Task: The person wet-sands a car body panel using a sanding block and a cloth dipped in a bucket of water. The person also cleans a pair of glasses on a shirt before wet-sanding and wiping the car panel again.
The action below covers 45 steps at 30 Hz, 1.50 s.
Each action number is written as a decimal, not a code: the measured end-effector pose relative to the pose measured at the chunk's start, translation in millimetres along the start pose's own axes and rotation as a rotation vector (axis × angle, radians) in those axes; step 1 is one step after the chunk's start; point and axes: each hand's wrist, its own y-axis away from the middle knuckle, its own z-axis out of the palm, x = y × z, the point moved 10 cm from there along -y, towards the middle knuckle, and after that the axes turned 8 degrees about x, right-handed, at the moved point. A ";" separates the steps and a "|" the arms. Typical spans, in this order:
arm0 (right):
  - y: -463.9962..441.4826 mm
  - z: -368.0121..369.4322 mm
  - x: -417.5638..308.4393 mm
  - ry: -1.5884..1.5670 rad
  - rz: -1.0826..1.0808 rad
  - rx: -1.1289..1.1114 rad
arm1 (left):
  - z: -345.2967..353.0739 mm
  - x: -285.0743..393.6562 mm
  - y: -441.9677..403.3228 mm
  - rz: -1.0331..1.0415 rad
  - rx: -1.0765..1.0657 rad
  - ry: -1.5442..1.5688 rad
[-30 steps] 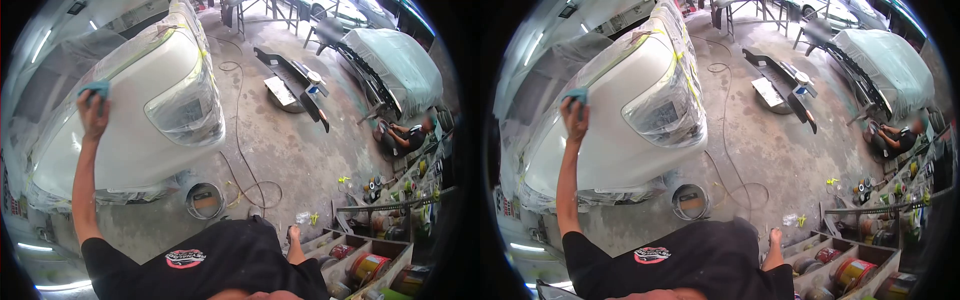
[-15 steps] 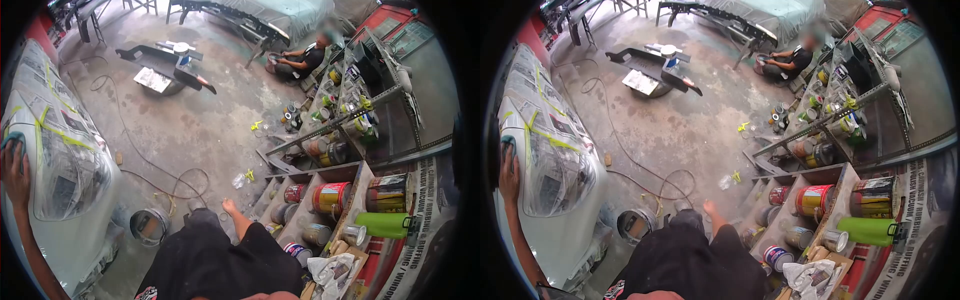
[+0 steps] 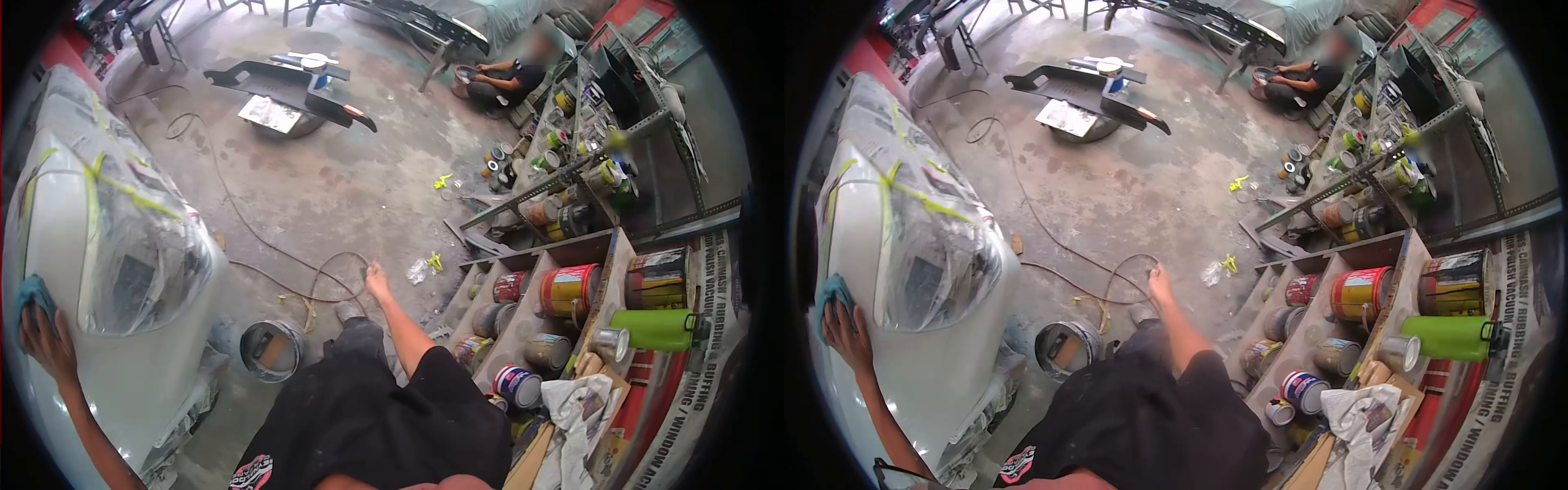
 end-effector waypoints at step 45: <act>482.7 175.5 -675.4 -0.090 -1.306 0.393 | -94.3 -149.9 139.4 0.146 0.013 0.331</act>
